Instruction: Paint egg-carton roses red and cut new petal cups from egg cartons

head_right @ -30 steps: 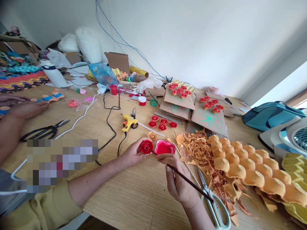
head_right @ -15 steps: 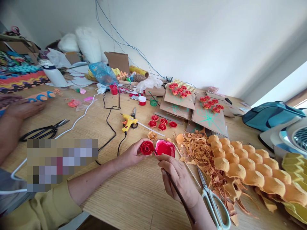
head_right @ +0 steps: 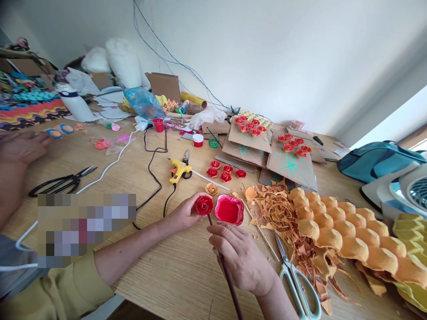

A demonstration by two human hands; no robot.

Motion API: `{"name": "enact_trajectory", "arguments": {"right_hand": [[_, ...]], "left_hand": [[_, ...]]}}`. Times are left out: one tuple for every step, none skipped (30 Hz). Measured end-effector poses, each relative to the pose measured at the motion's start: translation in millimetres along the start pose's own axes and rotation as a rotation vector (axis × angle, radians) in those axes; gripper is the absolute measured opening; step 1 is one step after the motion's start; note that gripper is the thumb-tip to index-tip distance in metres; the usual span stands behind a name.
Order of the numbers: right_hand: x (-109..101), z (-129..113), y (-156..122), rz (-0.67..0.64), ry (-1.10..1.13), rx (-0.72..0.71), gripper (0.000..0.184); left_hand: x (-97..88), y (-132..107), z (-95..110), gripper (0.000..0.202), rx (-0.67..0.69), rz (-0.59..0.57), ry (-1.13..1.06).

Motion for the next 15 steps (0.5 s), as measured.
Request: {"name": "enact_trajectory", "arguments": {"right_hand": [[-0.5,-0.6,0.6,0.011,0.022,0.011,0.024],[-1.0,-0.9,0.7,0.028,0.042,0.027,0.024],[-1.5,-0.8,0.3,0.049,0.055,0.046,0.023],[-1.9,-0.4,-0.6,0.074,0.061,0.065,0.023],[-2.1,0.4,-2.0,0.102,0.060,0.082,0.023],[-2.2,1.4,-3.7,0.133,0.057,0.097,0.023],[-2.2,2.6,-5.6,0.163,0.053,0.112,0.023],[-2.1,3.8,-7.3,0.196,0.051,0.124,0.023],[-2.0,5.0,-8.8,0.225,0.054,0.134,0.023],[-1.9,6.2,-10.1,0.252,0.061,0.140,0.023],[-1.9,7.5,-11.3,0.280,0.069,0.146,0.023],[-1.8,9.0,-12.4,0.310,0.079,0.152,0.023],[-1.7,10.8,-13.6,0.339,0.090,0.161,0.023],[-1.5,12.8,-14.9,0.366,0.102,0.171,0.022],[-1.2,15.1,-16.5,0.389,0.114,0.184,0.022]], "left_hand": [[0.0,-0.2,-0.5,0.038,0.008,-0.003,0.006],[0.1,-0.4,-1.4,0.038,0.012,-0.002,0.012],[0.2,-0.5,-2.4,0.038,0.013,0.002,0.017],[0.5,-0.6,-3.3,0.039,0.010,0.008,0.019],[0.7,-0.6,-3.8,0.040,0.004,0.013,0.018],[1.0,-0.5,-3.9,0.041,-0.003,0.016,0.014],[1.1,-0.4,-3.6,0.041,-0.012,0.020,0.006],[1.1,-0.2,-2.9,0.042,-0.023,0.024,-0.007],[0.9,0.1,-1.9,0.044,-0.033,0.031,-0.021],[0.6,0.4,-0.9,0.046,-0.043,0.039,-0.033],[0.2,0.7,-0.1,0.048,-0.054,0.048,-0.041],[-0.4,1.0,0.3,0.051,-0.064,0.057,-0.048],[-0.9,1.3,0.4,0.052,-0.072,0.065,-0.052],[-1.4,1.6,0.1,0.053,-0.079,0.073,-0.052],[-1.8,1.9,-0.5,0.052,-0.086,0.080,-0.051]]}}
Point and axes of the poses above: each hand's wrist, its own y-axis towards the middle knuckle, its own x-axis out of the palm, z = x × y, the point moved 1 cm from there along y, towards the middle knuckle, and after that the axes turned 10 degrees about y, right-handed, at the moved point
